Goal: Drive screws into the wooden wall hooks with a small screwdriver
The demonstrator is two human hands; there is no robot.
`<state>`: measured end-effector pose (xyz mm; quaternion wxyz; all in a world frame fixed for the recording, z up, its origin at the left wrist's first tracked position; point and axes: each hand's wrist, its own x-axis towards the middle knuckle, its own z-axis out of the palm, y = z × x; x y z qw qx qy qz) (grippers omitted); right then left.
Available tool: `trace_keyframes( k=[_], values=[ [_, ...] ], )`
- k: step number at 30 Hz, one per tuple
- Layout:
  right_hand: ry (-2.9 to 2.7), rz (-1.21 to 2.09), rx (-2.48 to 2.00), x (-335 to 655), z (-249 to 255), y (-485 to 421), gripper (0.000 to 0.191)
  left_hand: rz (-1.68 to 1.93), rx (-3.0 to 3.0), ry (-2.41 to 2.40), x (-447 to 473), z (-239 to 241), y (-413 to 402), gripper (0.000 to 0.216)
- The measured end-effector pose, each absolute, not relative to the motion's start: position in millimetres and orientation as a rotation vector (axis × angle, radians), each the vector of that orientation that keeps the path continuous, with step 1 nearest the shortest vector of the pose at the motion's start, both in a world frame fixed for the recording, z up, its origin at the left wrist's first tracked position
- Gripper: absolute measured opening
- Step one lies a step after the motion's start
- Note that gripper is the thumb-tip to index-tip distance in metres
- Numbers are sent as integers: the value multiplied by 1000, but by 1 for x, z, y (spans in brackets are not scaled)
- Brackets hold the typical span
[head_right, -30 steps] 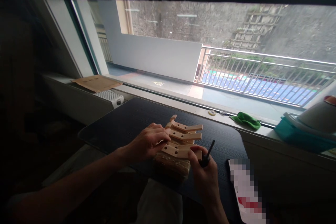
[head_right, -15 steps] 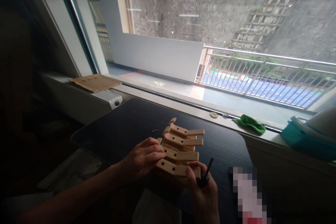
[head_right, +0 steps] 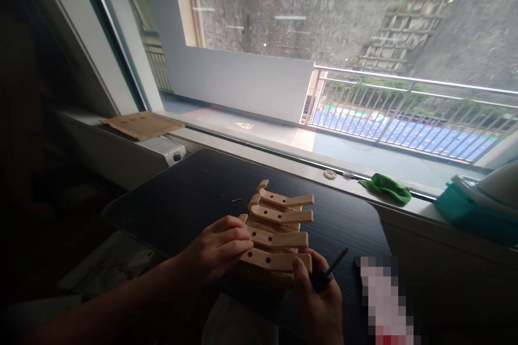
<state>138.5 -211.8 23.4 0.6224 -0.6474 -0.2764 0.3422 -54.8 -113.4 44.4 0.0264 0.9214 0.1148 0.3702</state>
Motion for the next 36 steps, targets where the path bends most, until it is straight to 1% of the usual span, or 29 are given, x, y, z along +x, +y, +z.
trace_keyframes(
  k=[7, 14, 23, 30, 34, 36],
  values=[
    [-580, 782, -1503, 134, 20, -207, 53, 1176, 2829, 366, -53, 41, -114, 19],
    [-724, 616, -1585, 135, 16, -208, 47, 1177, 2811, 378, -53, 35, -115, 18],
    [-857, 476, -1655, 126, 34, -211, 35, 1149, 2828, 402, -52, 37, -118, 15],
    [-1025, 503, -1653, 128, 35, -219, 34, 1085, 2854, 417, -55, 36, -126, 15],
    [-1092, 527, -1650, 135, 54, -226, 35, 1067, 2875, 350, -59, 52, -126, 16],
    [-1166, 456, -1700, 143, 72, -221, 36, 1086, 2886, 324, -56, 70, -117, 13]
  ],
)
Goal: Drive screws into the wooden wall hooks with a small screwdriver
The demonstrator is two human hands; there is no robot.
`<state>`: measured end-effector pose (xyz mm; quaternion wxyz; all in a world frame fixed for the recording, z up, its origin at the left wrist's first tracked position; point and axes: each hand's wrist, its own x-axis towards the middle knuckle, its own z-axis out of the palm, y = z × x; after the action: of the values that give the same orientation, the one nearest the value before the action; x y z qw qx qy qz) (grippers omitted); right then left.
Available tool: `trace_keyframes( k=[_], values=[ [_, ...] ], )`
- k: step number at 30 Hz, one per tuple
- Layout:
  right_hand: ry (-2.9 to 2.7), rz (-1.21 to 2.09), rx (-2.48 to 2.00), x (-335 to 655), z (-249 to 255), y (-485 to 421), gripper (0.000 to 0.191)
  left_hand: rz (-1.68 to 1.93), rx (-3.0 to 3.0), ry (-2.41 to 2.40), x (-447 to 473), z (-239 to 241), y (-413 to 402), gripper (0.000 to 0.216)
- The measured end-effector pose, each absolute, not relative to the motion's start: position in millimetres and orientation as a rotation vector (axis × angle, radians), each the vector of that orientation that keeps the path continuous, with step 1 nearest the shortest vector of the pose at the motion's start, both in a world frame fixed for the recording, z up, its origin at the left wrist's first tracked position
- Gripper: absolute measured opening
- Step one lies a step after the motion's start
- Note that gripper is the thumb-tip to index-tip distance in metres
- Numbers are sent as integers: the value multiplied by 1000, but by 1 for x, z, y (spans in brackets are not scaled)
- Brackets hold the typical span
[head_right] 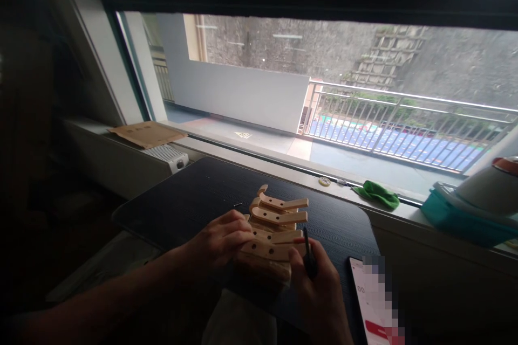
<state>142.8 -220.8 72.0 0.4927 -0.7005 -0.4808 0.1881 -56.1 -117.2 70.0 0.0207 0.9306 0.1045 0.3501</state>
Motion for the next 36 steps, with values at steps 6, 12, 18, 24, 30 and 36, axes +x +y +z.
trace_keyframes(
  k=[6, 12, 18, 24, 30, 36],
  values=[
    [-1414, 470, -1672, 178, 106, -167, 29, 1047, 2866, 545, -31, 109, -75, 10],
    [-1421, 461, -1692, 187, 79, -146, 29, 959, 2904, 489, -29, 86, -62, 9],
    [-1642, 341, -1881, 184, 74, -143, 24, 981, 2478, 573, -23, 84, -62, 7],
    [-2001, 219, -1977, 193, 87, -141, 24, 933, 2053, 777, -34, 81, -58, 7],
    [-1969, 213, -1997, 207, 75, -140, 29, 897, 1891, 833, -51, 68, -60, 8],
    [-1887, 474, -1891, 218, 56, -136, 31, 1020, 1923, 809, -53, 54, -63, 6]
  ],
)
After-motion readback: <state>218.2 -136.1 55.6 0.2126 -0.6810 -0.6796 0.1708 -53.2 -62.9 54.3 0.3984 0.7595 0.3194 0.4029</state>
